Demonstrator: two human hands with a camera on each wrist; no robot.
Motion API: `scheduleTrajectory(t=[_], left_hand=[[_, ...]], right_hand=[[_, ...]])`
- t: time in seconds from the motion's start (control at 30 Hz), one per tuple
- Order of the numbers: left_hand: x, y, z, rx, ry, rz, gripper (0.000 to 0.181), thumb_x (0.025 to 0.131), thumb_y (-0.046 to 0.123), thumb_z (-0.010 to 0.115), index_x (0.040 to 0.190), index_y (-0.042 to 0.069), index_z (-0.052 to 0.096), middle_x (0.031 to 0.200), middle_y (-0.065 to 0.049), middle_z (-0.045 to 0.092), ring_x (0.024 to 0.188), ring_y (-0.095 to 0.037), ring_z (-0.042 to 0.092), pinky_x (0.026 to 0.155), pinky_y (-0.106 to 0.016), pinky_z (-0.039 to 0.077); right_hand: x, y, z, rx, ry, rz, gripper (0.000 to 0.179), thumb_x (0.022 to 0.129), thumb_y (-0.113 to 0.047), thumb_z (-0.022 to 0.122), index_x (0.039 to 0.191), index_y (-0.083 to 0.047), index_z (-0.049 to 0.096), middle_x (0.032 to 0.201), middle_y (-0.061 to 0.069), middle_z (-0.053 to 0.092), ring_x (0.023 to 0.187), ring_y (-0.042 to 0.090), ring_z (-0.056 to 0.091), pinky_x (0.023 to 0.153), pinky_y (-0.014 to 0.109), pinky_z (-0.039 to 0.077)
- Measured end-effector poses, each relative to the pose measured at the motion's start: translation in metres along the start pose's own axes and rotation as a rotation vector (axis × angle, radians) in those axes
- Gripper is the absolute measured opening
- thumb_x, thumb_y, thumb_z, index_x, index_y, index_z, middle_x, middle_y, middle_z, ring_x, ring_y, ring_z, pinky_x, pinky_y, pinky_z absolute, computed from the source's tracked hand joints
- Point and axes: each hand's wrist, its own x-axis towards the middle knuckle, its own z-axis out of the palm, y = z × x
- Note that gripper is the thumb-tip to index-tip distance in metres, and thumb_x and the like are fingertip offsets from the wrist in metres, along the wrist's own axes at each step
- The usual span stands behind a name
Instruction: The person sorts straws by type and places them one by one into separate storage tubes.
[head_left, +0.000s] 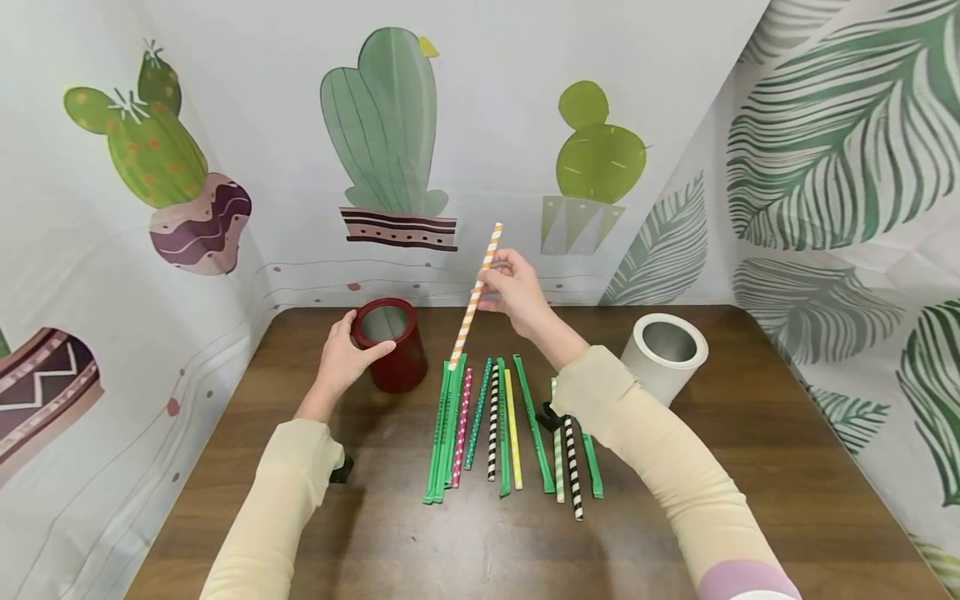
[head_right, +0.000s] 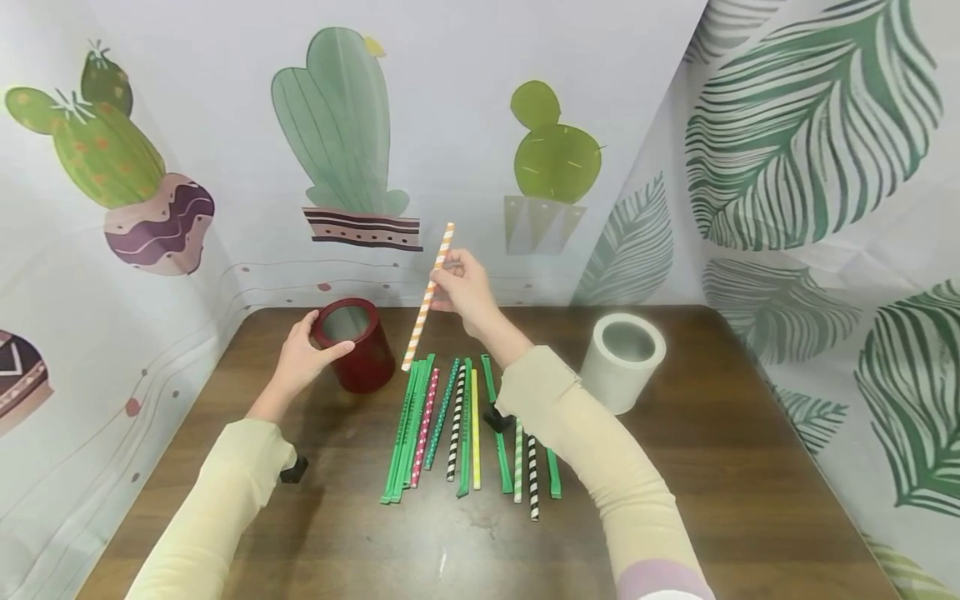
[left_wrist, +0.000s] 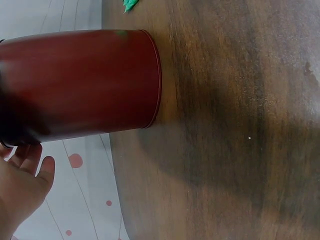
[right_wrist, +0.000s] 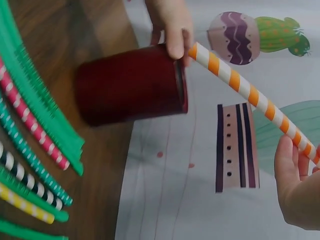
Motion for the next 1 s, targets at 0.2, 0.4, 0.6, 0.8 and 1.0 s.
scheduleTrajectory(t=[0.2,0.4,0.6,0.8,1.0], left_hand=[[0.001,-0.001,0.001,0.005,0.011,0.006,0.098,0.067,0.055,0.067,0.14,0.008,0.021,0.141,-0.017,0.026,0.125,-0.036,0.03,0.096,-0.054,0.031],[0.002,-0.002,0.002,0.005,0.017,0.006,0.098,0.067,0.054,0.067,0.14,0.008,0.021,0.14,-0.017,0.027,0.124,-0.035,0.031,0.096,-0.052,0.032],[0.0,0.001,0.001,-0.019,-0.005,0.0,0.101,0.066,0.055,0.068,0.141,0.009,0.019,0.141,-0.016,0.024,0.126,-0.036,0.028,0.096,-0.052,0.032],[0.0,0.001,0.001,-0.014,-0.01,0.003,0.101,0.066,0.055,0.067,0.141,0.009,0.017,0.142,-0.017,0.024,0.126,-0.036,0.027,0.097,-0.052,0.03],[0.0,0.0,0.001,-0.018,-0.007,0.007,0.103,0.065,0.057,0.067,0.141,0.008,0.018,0.142,-0.017,0.023,0.126,-0.036,0.027,0.097,-0.053,0.03]], right_hand=[[0.008,-0.004,0.016,0.073,0.058,-0.053,0.016,0.081,0.001,0.051,0.087,-0.012,0.044,0.077,0.002,0.052,0.064,0.012,0.053,0.058,0.028,0.052],[0.017,-0.001,0.03,0.15,0.134,-0.084,0.017,0.08,0.002,0.053,0.085,-0.013,0.046,0.08,0.005,0.054,0.066,0.012,0.057,0.057,0.025,0.052],[0.023,0.011,0.041,0.18,0.158,-0.074,0.017,0.083,0.0,0.054,0.084,-0.015,0.046,0.079,0.002,0.053,0.068,0.012,0.059,0.056,0.023,0.051],[0.026,0.024,0.055,0.159,0.164,-0.069,0.014,0.084,-0.002,0.055,0.085,-0.013,0.047,0.076,-0.002,0.054,0.068,0.01,0.06,0.064,0.031,0.052],[0.028,0.038,0.067,0.101,0.153,-0.081,0.012,0.084,-0.004,0.056,0.091,-0.01,0.048,0.077,-0.002,0.054,0.069,0.008,0.059,0.07,0.036,0.051]])
